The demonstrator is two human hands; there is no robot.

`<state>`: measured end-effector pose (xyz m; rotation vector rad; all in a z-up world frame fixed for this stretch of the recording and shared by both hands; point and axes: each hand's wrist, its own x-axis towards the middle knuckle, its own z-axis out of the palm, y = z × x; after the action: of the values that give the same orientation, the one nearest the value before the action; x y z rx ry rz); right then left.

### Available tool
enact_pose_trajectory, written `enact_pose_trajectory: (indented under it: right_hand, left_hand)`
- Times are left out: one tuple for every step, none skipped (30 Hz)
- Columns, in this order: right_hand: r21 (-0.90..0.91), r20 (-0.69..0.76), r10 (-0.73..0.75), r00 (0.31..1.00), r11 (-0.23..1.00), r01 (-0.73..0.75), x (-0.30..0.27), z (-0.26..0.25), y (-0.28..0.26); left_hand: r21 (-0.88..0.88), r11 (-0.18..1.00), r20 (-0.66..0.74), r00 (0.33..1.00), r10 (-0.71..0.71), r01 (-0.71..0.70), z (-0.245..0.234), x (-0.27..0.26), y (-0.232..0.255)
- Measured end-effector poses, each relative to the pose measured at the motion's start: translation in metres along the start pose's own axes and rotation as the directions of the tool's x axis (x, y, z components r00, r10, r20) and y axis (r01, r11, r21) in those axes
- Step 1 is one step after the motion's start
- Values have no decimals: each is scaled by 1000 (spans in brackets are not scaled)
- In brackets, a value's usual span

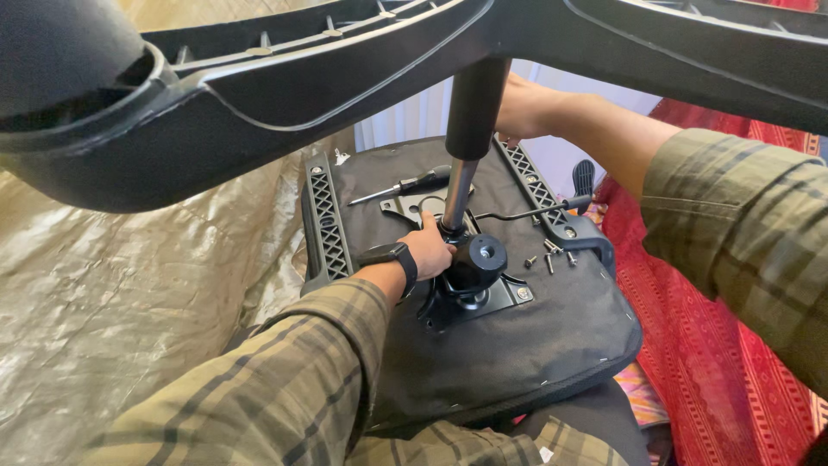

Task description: The person assembles an office chair base by inserting a gas lift cylinder into the base and securing it with a screwdriver. They then attach a caster wheel to one of the base arms using a screwdriver.

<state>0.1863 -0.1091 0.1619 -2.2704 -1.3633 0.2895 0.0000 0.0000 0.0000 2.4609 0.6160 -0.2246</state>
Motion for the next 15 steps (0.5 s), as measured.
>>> enact_pose_trajectory:
  right_hand:
    - [-172, 8, -70, 997, 983, 71, 3, 2, 2]
    - [-337, 28, -138, 990, 931, 140, 8, 3, 4]
    - [-490, 58, -202, 978, 848, 204, 13, 4, 8]
    - [-509, 31, -253, 967, 828, 233, 16, 3, 13]
    - [-525, 7, -304, 953, 810, 262, 19, 6, 17]
    - [-541, -17, -354, 935, 790, 289, 22, 7, 22]
    - [-527, -63, -372, 926, 800, 286, 26, 8, 25]
    - [-513, -109, -388, 915, 811, 283, 30, 6, 26]
    - [-495, -151, -405, 902, 821, 285, 32, 8, 27]
    - [-483, -177, -383, 906, 836, 259, 31, 9, 27]
    - [-477, -192, -369, 909, 845, 242, 31, 6, 24]
    - [-470, -207, -354, 912, 853, 225, 32, 4, 19]
    - [-458, -234, -267, 935, 879, 137, 31, 2, 14]
    - [-443, -261, -179, 949, 895, 47, 27, 2, 11]
    - [-425, -294, -80, 952, 904, -55, 24, 2, 8]
  left_hand:
    - [-4, 1000, 4, 1000, 1, -1, 0, -1, 0]
    - [-8, 1000, 7, 1000, 2, -2, -1, -1, 1]
    - [-10, 1000, 10, 1000, 3, -3, -2, -1, 1]
    - [-9, 1000, 9, 1000, 0, 1, -2, -1, 2]
    - [-6, 1000, 11, 1000, -8, 8, -2, -1, 2]
    - [-2, 1000, 13, 1000, -16, 16, -1, -2, 3]
    - [-5, 1000, 12, 1000, -9, 9, -1, -2, 3]
    - [-8, 1000, 10, 1000, -2, 2, -1, -1, 4]
    - [-12, 1000, 8, 1000, -1, 1, -1, -1, 3]
    - [6, 1000, 14, 1000, -12, 12, -1, -1, 3]
    - [13, 1000, 15, 1000, -25, 24, -1, 1, 4]
    - [19, 999, 16, 999, -38, 37, 0, 0, 3]
    - [3, 999, 13, 999, -42, 42, 1, 0, 2]
    - [-14, 999, 10, 999, -46, 46, 1, 0, 2]
    - [-23, 999, 12, 999, -42, 42, 2, 1, 3]
